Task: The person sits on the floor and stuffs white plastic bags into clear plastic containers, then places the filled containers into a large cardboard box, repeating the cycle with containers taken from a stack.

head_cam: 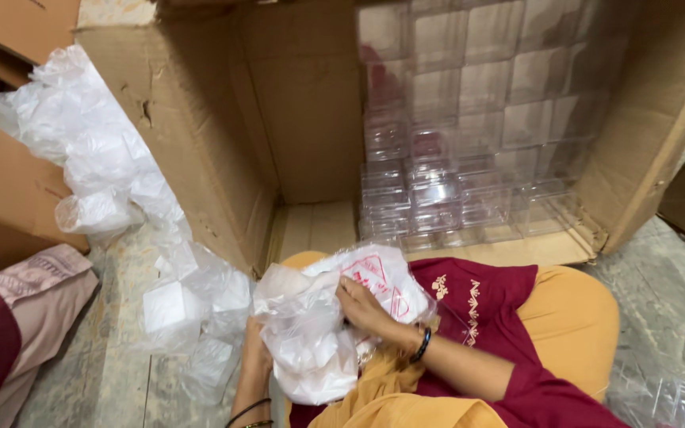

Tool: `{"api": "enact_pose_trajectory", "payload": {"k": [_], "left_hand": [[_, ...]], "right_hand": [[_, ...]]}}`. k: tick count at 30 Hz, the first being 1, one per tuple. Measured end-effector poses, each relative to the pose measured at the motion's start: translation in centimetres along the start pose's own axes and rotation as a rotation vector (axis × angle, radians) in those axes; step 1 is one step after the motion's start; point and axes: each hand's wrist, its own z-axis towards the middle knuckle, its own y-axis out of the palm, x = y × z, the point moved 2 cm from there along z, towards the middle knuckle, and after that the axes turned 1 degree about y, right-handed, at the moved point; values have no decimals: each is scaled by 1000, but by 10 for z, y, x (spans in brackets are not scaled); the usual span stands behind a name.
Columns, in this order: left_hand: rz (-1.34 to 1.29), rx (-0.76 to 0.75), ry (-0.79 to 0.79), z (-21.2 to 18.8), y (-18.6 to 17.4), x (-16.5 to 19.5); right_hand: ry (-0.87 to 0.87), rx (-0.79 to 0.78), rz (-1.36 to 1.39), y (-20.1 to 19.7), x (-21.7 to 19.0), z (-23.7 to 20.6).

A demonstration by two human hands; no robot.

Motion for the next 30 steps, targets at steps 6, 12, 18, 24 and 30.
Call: {"api": "enact_pose_trajectory", "payload": {"k": [6, 12, 18, 24, 30], "left_hand": [[-271, -458, -502, -42, 6, 25], [-423, -511, -449, -63, 26, 62], [-81, 398, -401, -9, -164, 24], [486, 731, -393, 46, -201, 10], [624, 349, 253, 45, -81, 125]], "right_hand": [[-53, -112, -148, -17, -44, 9], [111, -422, -15, 25, -58, -5], [118, -188, -310, -31, -41, -21], [133, -70, -433, -69, -47, -14], [19, 103, -317, -74, -102, -4]]}}
